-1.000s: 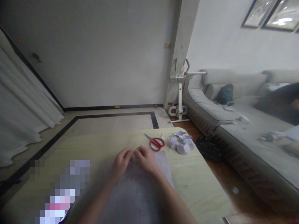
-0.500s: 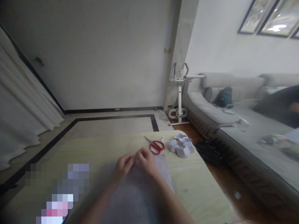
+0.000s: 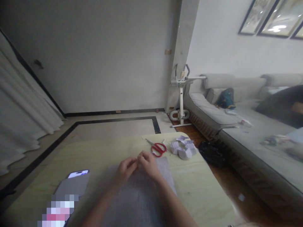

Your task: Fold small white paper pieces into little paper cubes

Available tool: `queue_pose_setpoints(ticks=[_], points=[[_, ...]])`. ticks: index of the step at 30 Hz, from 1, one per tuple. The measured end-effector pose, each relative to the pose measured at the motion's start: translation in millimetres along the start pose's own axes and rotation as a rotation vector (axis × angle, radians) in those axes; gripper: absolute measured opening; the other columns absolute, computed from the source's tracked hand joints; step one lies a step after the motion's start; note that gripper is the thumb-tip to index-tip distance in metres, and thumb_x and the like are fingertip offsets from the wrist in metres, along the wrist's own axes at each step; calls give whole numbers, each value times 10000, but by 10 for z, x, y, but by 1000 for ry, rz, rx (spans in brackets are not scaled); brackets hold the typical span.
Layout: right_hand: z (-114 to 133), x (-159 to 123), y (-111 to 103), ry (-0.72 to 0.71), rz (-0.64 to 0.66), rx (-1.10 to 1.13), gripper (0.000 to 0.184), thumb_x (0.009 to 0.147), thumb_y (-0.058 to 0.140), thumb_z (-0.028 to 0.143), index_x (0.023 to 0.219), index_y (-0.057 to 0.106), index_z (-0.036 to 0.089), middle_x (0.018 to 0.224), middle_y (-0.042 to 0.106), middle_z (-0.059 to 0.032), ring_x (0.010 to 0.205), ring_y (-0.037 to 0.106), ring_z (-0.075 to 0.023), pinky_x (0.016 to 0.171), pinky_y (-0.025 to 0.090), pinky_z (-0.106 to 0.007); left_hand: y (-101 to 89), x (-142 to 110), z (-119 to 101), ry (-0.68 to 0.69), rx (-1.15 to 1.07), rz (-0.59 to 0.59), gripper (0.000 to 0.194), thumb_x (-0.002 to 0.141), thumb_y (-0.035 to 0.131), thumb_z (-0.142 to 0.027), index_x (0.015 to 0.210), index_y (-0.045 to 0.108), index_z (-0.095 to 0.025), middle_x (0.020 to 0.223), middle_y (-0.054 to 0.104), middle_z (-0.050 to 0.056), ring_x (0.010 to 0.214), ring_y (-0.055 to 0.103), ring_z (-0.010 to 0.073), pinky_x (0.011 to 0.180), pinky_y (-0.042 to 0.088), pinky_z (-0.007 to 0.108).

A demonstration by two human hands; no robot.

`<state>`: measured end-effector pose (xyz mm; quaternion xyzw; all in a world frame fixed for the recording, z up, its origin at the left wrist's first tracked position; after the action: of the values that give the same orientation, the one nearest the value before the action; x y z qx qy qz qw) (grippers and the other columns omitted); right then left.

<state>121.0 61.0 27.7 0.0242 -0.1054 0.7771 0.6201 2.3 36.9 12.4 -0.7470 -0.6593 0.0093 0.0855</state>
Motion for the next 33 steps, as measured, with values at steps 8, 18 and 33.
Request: queue_pose_setpoints(ticks=[8,18,33], points=[[-18,-3,25,66,-2,-14,171,808,514,278,658,548,203,641,546,12,629,515,-147,575,408,-244,-164,32,-5,-24,-22,-214,271,782,560,-415,705,591,-157,606,566,-18,546,499,117,521,381,201],[-23,-22,19,-13,-23,-119,170,792,489,175,625,495,205,640,523,18,626,490,-141,566,376,-238,-181,47,31,-30,-24,-276,285,758,597,-420,801,635,-141,706,655,22,604,580,139,532,438,209],[-45,-46,57,-95,17,-288,198,871,453,266,685,482,203,684,551,-8,638,495,-153,583,356,-257,-195,51,34,45,79,-296,254,790,567,-378,852,651,-146,789,685,53,708,630,168,627,485,239]])
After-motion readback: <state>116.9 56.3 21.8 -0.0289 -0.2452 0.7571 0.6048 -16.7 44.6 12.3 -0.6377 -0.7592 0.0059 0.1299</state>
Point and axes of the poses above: each hand's wrist, its own x-axis towards the middle knuckle, its own y-axis out of the palm, z = x × y, the point moved 5 cm from there along x, towards the middle knuckle
